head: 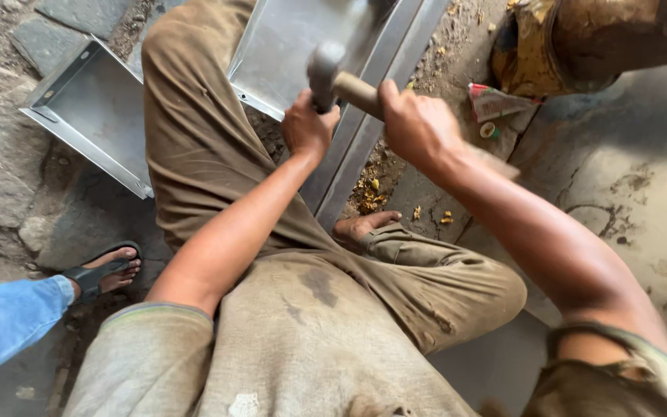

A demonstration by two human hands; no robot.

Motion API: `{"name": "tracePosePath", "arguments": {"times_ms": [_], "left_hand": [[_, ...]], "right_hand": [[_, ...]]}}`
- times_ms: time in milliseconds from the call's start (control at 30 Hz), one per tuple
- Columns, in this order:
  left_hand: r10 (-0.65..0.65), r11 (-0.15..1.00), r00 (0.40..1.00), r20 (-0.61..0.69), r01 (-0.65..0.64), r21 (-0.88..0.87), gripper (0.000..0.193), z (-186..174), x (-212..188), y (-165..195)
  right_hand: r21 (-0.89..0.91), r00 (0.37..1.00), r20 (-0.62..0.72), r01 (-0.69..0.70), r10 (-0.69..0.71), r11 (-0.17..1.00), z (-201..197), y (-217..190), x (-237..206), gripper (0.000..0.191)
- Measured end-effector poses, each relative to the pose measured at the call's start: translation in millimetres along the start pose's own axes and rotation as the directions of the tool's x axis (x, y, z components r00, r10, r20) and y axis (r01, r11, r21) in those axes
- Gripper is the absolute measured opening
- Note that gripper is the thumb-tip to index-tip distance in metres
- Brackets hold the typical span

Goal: The person sits on the ground and uses a hammer and chisel to shape the edges of rectangular metal boxes. They repeatedly strike the chisel along the seams to bend the metal, then place the finished boxes aside.

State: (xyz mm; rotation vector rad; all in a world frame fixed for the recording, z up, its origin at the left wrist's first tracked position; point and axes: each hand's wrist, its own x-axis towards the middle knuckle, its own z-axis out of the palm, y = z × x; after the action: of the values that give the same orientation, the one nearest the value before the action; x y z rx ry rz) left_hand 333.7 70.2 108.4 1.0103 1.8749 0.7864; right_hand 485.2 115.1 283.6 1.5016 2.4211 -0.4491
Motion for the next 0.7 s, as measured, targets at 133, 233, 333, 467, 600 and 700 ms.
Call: {"name": "tracePosePath", "arguments": {"times_ms": [133,233,333,467,600,700], "left_hand": [[0.150,0.980,0.987,-0.057,-0.141,0.141,0.027,0.0,-2.7,-4.2],[0.111,0.989,0.989,-0.098,-0.119,-0.083,0.031,-14.6,5.9,-4.2],[0.068,0.986,0.991,-0.115,-0.084,-0.146,0.032,-43.9,18.6,-0.4],[0.037,0.959,0.999,-0.038,-0.046,-0.279,0.032,-89.1,38.6,8.8],[0.107,0.917,0.994,-0.024,-0.108,-0.385,0.029,-106.1,39.7,17.4],[0.101,0.921,0.993,-0.056,-0.114,-0.372,0.030,-107.4,36.5,18.2]], "right_hand": [[0.130,0.985,0.096,-0.156,0.145,0.979,30.5,9.7,-45.7,0.049],[0.475,0.999,-0.031,-0.023,0.042,0.879,71.5,-20.6,-99.7,0.103],[0.640,0.665,0.679,-0.744,0.310,0.192,129.2,-56.9,-144.5,0.067],[0.468,0.826,0.476,-0.528,0.301,0.708,144.7,-51.3,-137.3,0.058],[0.241,0.933,-0.358,0.110,-0.017,0.964,75.6,-17.0,-31.3,0.036],[-0.122,0.990,-0.120,0.060,-0.075,0.991,54.0,-30.6,78.9,0.029]]}}
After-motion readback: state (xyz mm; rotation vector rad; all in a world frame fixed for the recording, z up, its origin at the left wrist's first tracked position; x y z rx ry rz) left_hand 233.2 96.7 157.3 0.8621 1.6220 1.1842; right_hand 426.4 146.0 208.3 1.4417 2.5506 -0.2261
